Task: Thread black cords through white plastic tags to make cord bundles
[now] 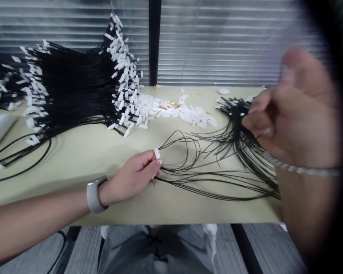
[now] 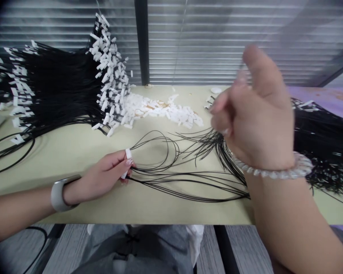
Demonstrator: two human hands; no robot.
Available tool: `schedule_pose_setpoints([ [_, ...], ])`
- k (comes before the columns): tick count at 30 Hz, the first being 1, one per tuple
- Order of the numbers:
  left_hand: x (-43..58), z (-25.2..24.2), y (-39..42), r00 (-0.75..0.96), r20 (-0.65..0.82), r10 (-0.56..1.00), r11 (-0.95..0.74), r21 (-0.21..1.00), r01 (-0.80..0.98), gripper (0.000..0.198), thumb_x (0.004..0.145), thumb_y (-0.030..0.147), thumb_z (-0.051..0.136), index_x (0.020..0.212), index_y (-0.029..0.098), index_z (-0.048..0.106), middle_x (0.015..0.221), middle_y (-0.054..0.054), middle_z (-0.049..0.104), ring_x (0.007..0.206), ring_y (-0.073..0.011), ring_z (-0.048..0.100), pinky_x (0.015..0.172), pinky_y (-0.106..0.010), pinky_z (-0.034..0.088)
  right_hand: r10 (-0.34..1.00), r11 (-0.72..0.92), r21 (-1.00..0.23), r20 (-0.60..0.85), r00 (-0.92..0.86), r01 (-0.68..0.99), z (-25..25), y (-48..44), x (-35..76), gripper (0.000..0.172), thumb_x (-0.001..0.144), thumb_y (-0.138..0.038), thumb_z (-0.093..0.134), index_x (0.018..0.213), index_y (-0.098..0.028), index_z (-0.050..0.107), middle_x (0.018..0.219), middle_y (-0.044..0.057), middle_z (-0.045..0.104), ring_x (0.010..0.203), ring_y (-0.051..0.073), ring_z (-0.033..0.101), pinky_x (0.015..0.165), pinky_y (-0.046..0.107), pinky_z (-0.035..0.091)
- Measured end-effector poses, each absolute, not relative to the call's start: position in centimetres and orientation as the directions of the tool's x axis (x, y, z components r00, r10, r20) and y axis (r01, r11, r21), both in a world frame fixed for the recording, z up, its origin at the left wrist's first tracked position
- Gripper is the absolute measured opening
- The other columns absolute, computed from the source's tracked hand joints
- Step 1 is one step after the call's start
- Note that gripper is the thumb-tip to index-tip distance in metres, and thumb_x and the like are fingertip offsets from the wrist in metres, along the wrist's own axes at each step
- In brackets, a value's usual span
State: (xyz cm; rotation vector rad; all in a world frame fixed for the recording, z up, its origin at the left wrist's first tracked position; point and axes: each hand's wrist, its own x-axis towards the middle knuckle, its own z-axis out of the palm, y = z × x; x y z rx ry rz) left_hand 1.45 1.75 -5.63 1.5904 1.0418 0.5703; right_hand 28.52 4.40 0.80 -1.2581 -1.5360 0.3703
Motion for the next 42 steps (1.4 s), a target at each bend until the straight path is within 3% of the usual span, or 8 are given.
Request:
schedule_pose_setpoints([
  [3,1.4,-5.6,1.7,0.512,-0.149,0.846,-0.038,0.941,0.337,0.028,0.088,0.040,0.037,0.083,0.017,0.050,0.072,0.001,0.051,0.062,-0.0090,0.050,0.056,-0.020,0.047,0.877,0.447,-0.795,0.479,-0.028,0.411,0.3,3.1,26.2,0.037,0.088,-0.027,0.045,0.124,-0.032,0.036,0.059,-0.005,0.050,0.039,0.007,0.036,0.036,0.021,0.029],
  [6,1.5,-5.5,1.7,0.529,-0.135,0.838,-0.059,0.941,0.334,0.026,0.089,0.039,0.037,0.083,0.017,0.050,0.072,0.001,0.051,0.062,-0.0091,0.050,0.056,-0.020,0.047,0.857,0.514,-0.636,0.404,-0.318,0.576,-0.4,2.2,24.2,0.007,0.082,-0.022,0.054,0.089,-0.021,0.054,0.055,-0.005,0.051,0.043,0.005,0.041,0.041,0.018,0.031],
  [8,1.5,-5.4,1.7,0.543,-0.118,0.832,-0.079,0.942,0.325,0.025,0.089,0.038,0.037,0.081,0.017,0.049,0.071,0.001,0.050,0.062,-0.0089,0.050,0.056,-0.020,0.046,0.808,0.589,-0.512,0.377,-0.452,0.626,-0.7,1.9,23.3,0.004,0.080,-0.021,0.056,0.077,-0.018,0.055,0.052,-0.006,0.048,0.045,0.003,0.040,0.045,0.017,0.032],
  [10,1.5,-5.4,1.7,0.551,-0.103,0.828,-0.093,0.944,0.316,0.025,0.089,0.037,0.037,0.079,0.017,0.049,0.070,0.001,0.051,0.061,-0.0088,0.050,0.056,-0.020,0.046,0.785,0.618,-0.471,0.334,-0.521,0.630,-1.0,1.8,22.9,0.008,0.081,-0.021,0.054,0.075,-0.018,0.057,0.051,-0.007,0.046,0.046,0.003,0.038,0.048,0.017,0.032],
  [21,1.6,-5.3,1.6,0.557,-0.100,0.824,-0.120,0.931,0.345,0.025,0.089,0.037,0.037,0.083,0.017,0.051,0.072,0.000,0.051,0.064,-0.0103,0.051,0.057,-0.021,0.048,0.802,0.589,-0.513,0.274,-0.530,0.625,-1.7,2.1,22.6,0.015,0.084,-0.025,0.050,0.073,-0.018,0.059,0.050,-0.007,0.045,0.047,0.003,0.036,0.049,0.016,0.030],
  [42,1.5,-5.3,1.4,0.586,-0.042,0.809,-0.233,0.892,0.387,0.025,0.090,0.033,0.035,0.078,0.017,0.049,0.068,0.001,0.051,0.060,-0.0101,0.047,0.055,-0.020,0.039,0.808,0.551,-0.586,0.194,-0.557,0.595,-1.6,2.4,22.9,0.018,0.084,-0.023,0.047,0.071,-0.015,0.058,0.053,-0.004,0.046,0.050,0.005,0.037,0.049,0.018,0.030],
])
